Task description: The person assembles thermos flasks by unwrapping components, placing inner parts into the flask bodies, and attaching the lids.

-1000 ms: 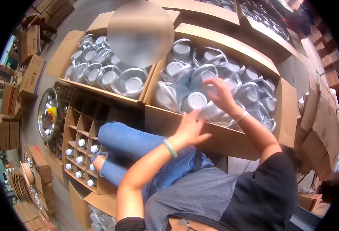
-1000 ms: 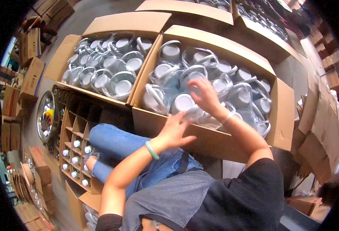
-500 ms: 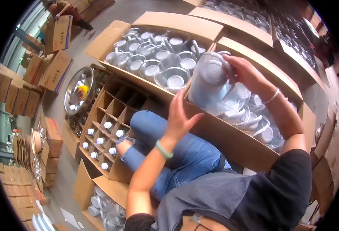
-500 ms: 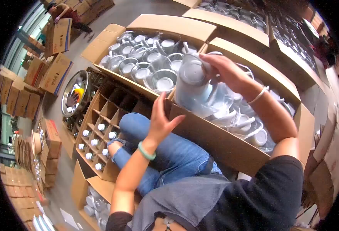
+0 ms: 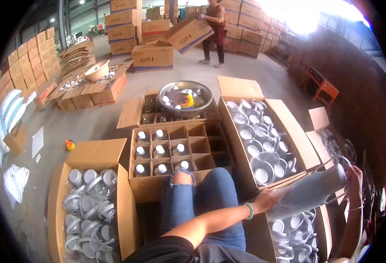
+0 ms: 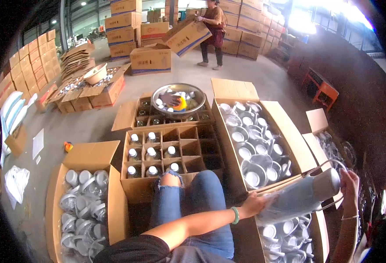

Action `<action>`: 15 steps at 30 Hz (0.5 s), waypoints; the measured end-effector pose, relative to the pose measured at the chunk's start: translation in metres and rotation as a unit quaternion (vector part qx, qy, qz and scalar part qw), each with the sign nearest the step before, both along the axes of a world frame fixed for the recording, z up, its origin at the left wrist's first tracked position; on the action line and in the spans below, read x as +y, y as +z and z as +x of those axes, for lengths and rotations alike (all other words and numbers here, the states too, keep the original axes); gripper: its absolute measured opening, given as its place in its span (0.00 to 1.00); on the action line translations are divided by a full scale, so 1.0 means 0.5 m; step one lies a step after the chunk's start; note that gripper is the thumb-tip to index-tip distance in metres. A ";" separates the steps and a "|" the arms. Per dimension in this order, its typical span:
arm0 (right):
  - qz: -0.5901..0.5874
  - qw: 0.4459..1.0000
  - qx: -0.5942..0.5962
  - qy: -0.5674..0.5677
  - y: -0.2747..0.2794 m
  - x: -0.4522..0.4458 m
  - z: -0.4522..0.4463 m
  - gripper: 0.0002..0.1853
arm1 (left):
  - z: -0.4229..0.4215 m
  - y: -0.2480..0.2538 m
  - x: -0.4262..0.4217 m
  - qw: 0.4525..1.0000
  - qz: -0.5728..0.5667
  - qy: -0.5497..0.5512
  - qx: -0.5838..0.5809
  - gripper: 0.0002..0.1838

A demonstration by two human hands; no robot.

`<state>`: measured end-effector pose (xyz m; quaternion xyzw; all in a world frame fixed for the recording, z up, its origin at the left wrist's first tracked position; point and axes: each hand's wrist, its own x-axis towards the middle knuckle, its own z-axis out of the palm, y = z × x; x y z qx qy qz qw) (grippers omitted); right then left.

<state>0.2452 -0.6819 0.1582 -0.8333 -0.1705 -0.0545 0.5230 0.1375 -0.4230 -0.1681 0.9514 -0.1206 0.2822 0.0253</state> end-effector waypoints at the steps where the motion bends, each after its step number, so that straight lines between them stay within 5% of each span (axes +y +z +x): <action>1: 0.065 0.997 -0.020 0.044 -0.009 -0.027 0.057 0.16 | 0.007 0.025 0.007 0.999 0.037 -0.011 0.015 0.42; 2: 0.090 0.995 -0.014 0.041 0.013 -0.013 0.049 0.14 | -0.022 0.092 0.020 0.941 -0.221 -0.137 0.217 0.44; 4: 0.060 0.996 -0.033 0.061 0.046 0.024 0.006 0.13 | -0.002 0.048 0.037 0.882 -0.394 -0.251 0.053 0.53; 5: 0.014 0.997 -0.026 0.077 0.073 0.043 -0.033 0.11 | 0.004 0.046 0.040 0.846 -0.449 -0.287 -0.027 0.67; 10: 0.044 0.983 -0.107 0.143 0.119 0.041 -0.040 0.08 | 0.006 0.032 0.069 0.882 -0.401 -0.201 0.147 0.80; 12: 0.048 0.991 -0.100 0.080 0.128 0.027 -0.034 0.09 | 0.014 0.019 0.063 0.912 -0.335 -0.178 0.157 0.78; 13: 0.047 0.987 -0.108 0.111 0.130 -0.017 0.015 0.09 | 0.043 -0.033 0.054 0.907 -0.368 -0.203 0.006 0.71; 15: 0.026 0.980 -0.103 0.167 0.174 -0.042 0.042 0.03 | 0.040 -0.050 0.071 0.905 -0.365 -0.197 0.093 0.59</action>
